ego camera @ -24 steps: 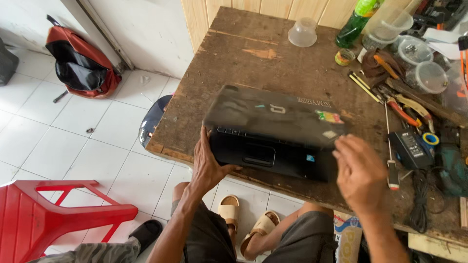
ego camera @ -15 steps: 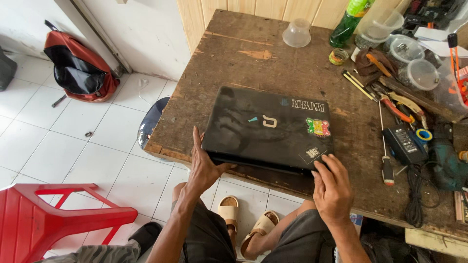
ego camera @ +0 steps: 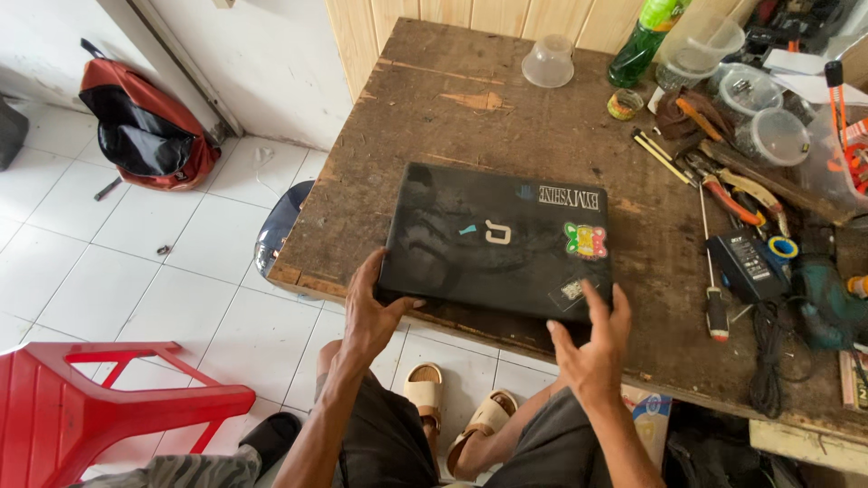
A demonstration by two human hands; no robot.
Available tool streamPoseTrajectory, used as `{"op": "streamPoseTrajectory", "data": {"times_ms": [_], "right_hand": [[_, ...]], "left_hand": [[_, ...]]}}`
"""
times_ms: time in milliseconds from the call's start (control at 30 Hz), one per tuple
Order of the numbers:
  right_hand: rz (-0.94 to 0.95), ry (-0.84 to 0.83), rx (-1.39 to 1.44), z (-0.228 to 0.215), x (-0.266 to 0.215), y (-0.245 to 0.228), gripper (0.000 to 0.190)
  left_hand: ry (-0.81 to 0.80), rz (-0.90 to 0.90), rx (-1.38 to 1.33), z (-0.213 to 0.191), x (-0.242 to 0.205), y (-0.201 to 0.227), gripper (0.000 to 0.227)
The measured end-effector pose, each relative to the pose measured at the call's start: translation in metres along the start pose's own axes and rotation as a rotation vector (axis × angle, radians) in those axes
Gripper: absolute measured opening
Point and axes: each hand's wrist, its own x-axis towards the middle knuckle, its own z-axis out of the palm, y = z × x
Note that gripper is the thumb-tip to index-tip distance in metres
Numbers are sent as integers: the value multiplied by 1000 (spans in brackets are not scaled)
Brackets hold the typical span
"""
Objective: The person removes the battery from a laptop and then uses a screwdriver to unscrew multiple screws from the bottom panel, placing them into a small plastic container.
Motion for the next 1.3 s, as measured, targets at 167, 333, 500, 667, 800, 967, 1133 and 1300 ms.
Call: {"op": "streamPoseTrajectory", "data": {"times_ms": [167,333,500,667,800,967,1133,1300], "right_hand": [[-180,-1,-205,-46,34,-31,82],[-388,46,-1008,-72,103,-67,78],[-502,-356,-699,-43,164,-99,60],[-550,-115,-698,-44,178,-62,45],[-365,-116,-579,-102,183,-111,48],[-47,135,-60,-106,152,-126,49],[399,325,477,-54,90,-157,41],[627,350,1045,-11,34,-146,49]], "left_hand": [[177,144,-15,-3,5,30,88],[269,51,-135,-4,17,111,75],[247,195,-217,9,43,134,90],[151,261,-337,11,72,141,104],[4,250,-492,2,49,170,104],[-218,-150,-713,82,-24,98,103],[-132,-426,-1058,105,-48,140,105],[392,-488,-1193,77,-16,132,36]]}}
